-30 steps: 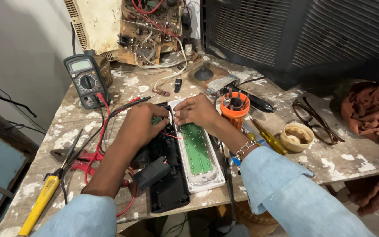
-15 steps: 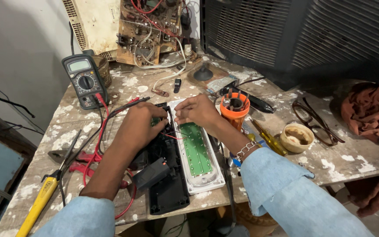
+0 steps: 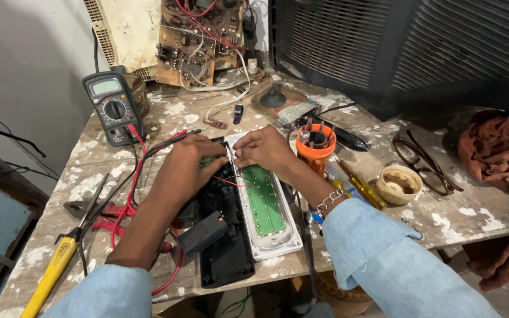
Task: The person tests a small circuit board with multimeter probes, then solders components on the board of a disassembled rechargeable LED light using a soldering iron. They reposition the board and housing, use a screwdriver on the assembly, and finish by handling a spool of solder wire.
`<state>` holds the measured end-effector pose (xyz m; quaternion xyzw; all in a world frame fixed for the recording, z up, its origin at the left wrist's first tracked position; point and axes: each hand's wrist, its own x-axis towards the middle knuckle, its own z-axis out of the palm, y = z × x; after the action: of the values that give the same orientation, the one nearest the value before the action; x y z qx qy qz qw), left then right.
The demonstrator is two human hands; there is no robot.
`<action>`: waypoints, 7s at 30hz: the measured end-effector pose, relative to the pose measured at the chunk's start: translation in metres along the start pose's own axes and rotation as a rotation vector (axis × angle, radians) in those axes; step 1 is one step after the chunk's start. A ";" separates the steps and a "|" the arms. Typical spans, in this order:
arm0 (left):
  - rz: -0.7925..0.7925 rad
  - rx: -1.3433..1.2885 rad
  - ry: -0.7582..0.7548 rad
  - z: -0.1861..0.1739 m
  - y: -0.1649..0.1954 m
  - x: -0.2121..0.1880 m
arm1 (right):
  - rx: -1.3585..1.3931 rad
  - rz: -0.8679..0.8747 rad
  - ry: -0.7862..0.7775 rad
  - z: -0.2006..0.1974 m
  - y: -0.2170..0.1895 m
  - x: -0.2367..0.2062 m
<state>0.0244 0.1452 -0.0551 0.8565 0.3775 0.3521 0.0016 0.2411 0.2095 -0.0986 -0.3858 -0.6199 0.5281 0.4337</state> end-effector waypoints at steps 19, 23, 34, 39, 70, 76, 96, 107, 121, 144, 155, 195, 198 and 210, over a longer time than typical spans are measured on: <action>0.056 0.110 -0.076 0.000 0.005 0.002 | -0.071 -0.007 -0.054 0.005 -0.004 -0.002; 0.037 0.094 -0.064 0.002 0.007 0.001 | -0.121 -0.018 -0.060 0.002 -0.004 -0.003; 0.046 0.041 -0.041 0.009 -0.003 -0.004 | -0.145 0.009 -0.030 0.004 -0.004 -0.002; 0.042 0.031 -0.084 0.011 -0.007 -0.006 | -0.160 -0.010 -0.068 0.001 0.001 0.001; -0.218 0.107 -0.132 0.000 0.004 -0.013 | -0.039 0.171 -0.149 -0.005 -0.016 0.002; -0.136 -0.047 -0.057 -0.013 0.001 -0.024 | -0.050 0.093 -0.149 -0.002 -0.015 -0.002; -0.113 0.107 -0.105 -0.010 0.010 -0.025 | -0.206 0.108 -0.029 0.007 -0.015 0.000; -0.157 -0.032 -0.041 -0.012 0.015 -0.032 | -0.173 0.075 -0.050 0.008 -0.014 -0.005; -0.528 -0.044 -0.079 -0.044 0.015 -0.045 | -0.567 0.043 0.096 0.029 -0.041 -0.014; -0.690 -0.113 0.076 -0.050 0.044 -0.065 | -0.849 -0.282 -0.185 0.041 -0.052 0.000; -0.888 -0.370 0.076 -0.051 0.017 -0.065 | -0.851 -0.276 -0.174 0.041 -0.050 -0.001; -0.640 -0.238 0.014 -0.044 0.046 -0.085 | -0.608 0.013 -0.586 0.064 -0.131 -0.075; -0.627 -0.277 0.018 -0.046 0.050 -0.086 | -0.560 -0.048 -0.589 0.061 -0.133 -0.074; -0.604 -0.329 0.054 -0.048 0.053 -0.094 | -0.371 -0.020 -0.512 0.058 -0.121 -0.082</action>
<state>-0.0141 0.0333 -0.0614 0.6848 0.5519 0.4145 0.2337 0.2109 0.0968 0.0068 -0.3066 -0.7985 0.4816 0.1909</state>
